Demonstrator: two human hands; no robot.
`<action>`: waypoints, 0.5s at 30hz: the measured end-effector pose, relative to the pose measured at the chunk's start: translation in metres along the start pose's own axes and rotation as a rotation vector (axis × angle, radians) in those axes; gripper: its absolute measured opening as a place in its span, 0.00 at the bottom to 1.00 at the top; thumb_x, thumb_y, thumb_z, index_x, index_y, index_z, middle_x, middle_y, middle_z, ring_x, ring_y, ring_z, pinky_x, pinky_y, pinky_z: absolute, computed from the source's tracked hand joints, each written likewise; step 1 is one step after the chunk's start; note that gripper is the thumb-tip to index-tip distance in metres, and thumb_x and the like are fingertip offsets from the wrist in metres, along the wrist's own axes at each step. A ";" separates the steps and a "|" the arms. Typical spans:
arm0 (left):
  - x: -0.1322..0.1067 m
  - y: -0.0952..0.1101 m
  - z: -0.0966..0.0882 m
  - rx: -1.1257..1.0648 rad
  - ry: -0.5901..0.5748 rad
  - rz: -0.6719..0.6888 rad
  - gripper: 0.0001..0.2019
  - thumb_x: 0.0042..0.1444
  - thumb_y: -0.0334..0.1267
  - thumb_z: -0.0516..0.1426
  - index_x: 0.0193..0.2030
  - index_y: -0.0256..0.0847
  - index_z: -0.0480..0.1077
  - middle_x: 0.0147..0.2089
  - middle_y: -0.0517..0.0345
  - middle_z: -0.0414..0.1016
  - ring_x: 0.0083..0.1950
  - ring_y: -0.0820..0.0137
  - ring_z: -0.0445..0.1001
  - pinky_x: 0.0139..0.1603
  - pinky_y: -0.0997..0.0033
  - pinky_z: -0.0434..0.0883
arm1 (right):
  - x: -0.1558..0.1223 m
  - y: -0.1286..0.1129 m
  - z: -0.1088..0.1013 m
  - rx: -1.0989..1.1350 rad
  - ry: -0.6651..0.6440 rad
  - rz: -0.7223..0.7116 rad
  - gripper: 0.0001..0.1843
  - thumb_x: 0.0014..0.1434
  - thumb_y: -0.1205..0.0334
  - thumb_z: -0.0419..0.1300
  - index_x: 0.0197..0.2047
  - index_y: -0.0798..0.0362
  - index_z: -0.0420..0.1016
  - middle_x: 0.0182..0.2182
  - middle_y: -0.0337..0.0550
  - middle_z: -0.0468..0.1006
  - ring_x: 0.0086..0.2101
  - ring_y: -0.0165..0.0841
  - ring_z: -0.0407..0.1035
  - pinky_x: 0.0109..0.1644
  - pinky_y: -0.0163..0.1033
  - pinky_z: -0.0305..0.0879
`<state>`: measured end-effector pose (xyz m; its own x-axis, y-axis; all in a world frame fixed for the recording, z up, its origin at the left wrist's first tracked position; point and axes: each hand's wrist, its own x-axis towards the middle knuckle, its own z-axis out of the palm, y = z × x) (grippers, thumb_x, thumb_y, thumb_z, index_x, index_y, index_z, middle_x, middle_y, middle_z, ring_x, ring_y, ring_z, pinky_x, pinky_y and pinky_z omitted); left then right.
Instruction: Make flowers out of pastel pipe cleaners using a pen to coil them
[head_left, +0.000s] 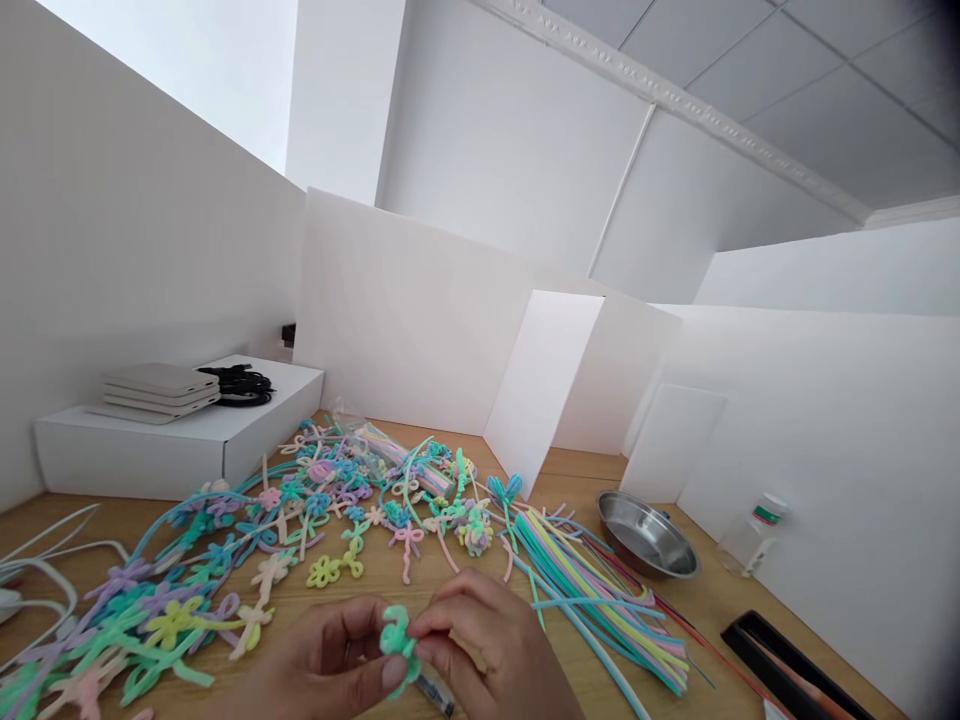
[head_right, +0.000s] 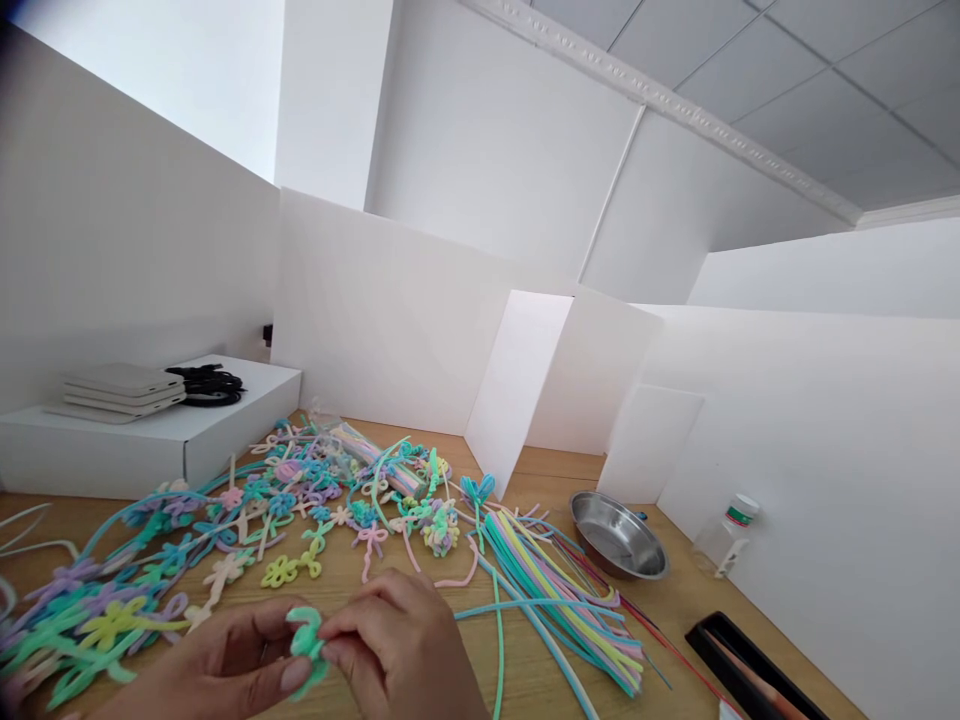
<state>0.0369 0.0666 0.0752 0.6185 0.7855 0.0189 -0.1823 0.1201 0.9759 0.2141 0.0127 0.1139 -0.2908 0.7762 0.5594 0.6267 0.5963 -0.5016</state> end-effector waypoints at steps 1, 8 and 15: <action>0.000 0.000 0.001 0.001 0.030 -0.004 0.13 0.40 0.49 0.68 0.25 0.43 0.74 0.23 0.66 0.72 0.28 0.70 0.68 0.32 0.74 0.64 | 0.000 0.000 0.001 -0.022 0.005 0.008 0.06 0.58 0.68 0.61 0.38 0.52 0.78 0.33 0.42 0.77 0.35 0.32 0.71 0.38 0.32 0.64; -0.005 0.011 0.004 0.445 0.150 0.089 0.08 0.51 0.44 0.60 0.27 0.45 0.76 0.28 0.62 0.79 0.33 0.64 0.75 0.36 0.70 0.70 | -0.001 0.002 0.012 -0.162 0.057 0.015 0.04 0.55 0.71 0.59 0.34 0.54 0.73 0.31 0.41 0.76 0.33 0.33 0.69 0.37 0.34 0.61; -0.011 0.021 0.008 0.737 0.249 0.202 0.07 0.53 0.40 0.58 0.26 0.46 0.75 0.30 0.61 0.80 0.35 0.63 0.77 0.38 0.72 0.71 | 0.002 -0.003 0.030 -0.024 0.206 0.241 0.06 0.45 0.74 0.56 0.27 0.55 0.70 0.23 0.37 0.70 0.26 0.30 0.65 0.31 0.32 0.57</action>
<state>0.0326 0.0555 0.0973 0.4233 0.8718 0.2466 0.3322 -0.4025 0.8530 0.1899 0.0191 0.0964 0.0194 0.8354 0.5493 0.6774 0.3931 -0.6218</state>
